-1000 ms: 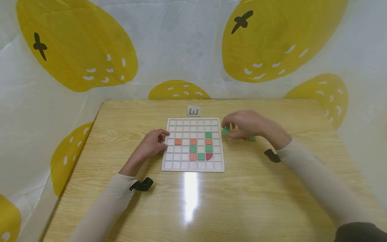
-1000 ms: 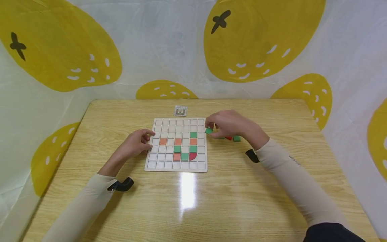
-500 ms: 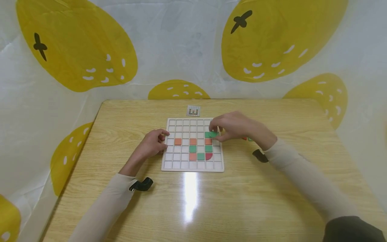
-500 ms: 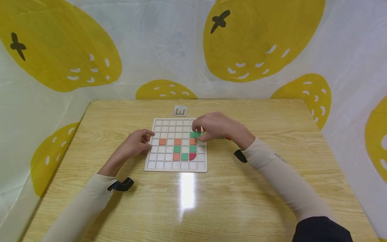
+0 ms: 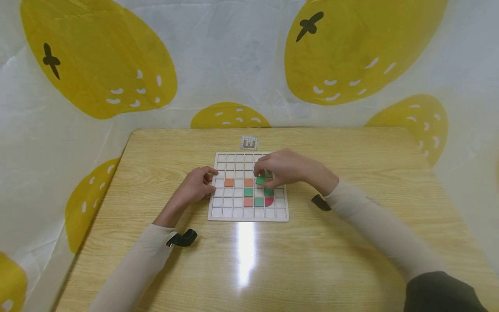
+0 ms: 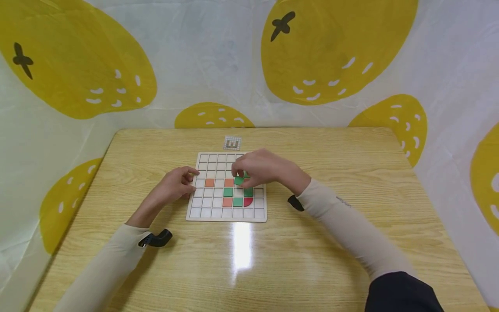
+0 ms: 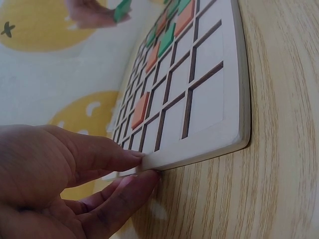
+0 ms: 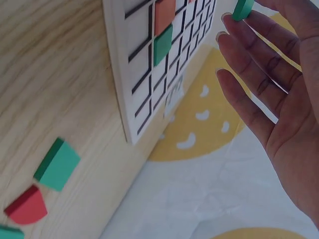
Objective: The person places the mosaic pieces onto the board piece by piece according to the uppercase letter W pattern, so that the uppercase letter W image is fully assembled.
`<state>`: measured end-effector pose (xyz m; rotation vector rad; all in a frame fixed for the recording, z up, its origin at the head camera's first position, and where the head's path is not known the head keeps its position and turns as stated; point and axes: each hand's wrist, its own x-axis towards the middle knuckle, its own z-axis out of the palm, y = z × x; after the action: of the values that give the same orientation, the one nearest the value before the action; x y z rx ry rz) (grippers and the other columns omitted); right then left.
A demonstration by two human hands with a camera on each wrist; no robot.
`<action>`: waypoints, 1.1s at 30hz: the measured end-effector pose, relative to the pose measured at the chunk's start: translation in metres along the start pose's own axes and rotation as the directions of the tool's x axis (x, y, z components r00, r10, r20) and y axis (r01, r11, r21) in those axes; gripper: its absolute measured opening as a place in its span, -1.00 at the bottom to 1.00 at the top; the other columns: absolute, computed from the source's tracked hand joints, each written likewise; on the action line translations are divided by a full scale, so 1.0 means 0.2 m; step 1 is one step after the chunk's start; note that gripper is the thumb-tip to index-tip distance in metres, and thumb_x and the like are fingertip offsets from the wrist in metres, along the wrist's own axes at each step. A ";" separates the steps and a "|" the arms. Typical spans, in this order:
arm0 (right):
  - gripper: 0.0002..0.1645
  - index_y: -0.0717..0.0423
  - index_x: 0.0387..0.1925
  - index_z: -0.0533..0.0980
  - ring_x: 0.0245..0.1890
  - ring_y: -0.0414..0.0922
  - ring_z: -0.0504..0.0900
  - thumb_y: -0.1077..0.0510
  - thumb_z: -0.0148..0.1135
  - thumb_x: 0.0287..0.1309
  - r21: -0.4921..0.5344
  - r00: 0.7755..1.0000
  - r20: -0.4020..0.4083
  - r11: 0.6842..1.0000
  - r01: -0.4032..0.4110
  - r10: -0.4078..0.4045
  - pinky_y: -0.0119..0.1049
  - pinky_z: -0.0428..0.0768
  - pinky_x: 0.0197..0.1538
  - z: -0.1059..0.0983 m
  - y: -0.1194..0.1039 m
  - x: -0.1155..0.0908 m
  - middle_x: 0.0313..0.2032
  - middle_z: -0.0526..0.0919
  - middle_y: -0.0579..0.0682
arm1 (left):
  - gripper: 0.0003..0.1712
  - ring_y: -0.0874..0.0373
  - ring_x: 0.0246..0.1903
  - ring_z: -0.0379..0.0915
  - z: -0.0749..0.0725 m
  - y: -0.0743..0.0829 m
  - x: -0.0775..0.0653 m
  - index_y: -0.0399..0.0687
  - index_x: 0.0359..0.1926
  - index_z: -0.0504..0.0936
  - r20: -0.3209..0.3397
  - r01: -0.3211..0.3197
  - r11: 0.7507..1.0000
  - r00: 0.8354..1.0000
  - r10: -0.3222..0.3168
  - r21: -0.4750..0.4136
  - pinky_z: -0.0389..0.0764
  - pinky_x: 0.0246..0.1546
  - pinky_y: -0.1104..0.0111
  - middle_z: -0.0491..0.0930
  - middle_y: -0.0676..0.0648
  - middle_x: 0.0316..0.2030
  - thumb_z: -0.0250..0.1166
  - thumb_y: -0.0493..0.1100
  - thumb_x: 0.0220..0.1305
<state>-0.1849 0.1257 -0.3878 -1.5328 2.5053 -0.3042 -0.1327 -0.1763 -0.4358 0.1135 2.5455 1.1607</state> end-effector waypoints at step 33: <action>-0.69 -0.11 -0.10 0.64 -0.32 -0.28 0.50 -0.06 0.42 0.14 -0.006 0.988 0.129 0.997 0.082 -0.081 -0.40 0.49 -0.32 0.12 -0.17 0.24 -0.21 0.60 -0.19 | -0.46 0.04 -0.35 0.48 -0.01 0.03 0.01 -0.24 0.23 0.54 -0.001 0.014 1.000 1.000 -0.014 0.012 0.58 -0.44 0.34 0.47 -0.25 -0.13 0.33 -0.44 0.20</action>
<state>-0.1707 0.0648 -0.4046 -1.6077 2.3542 -0.1961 -0.1358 -0.1742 -0.4305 0.0987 2.5503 1.1402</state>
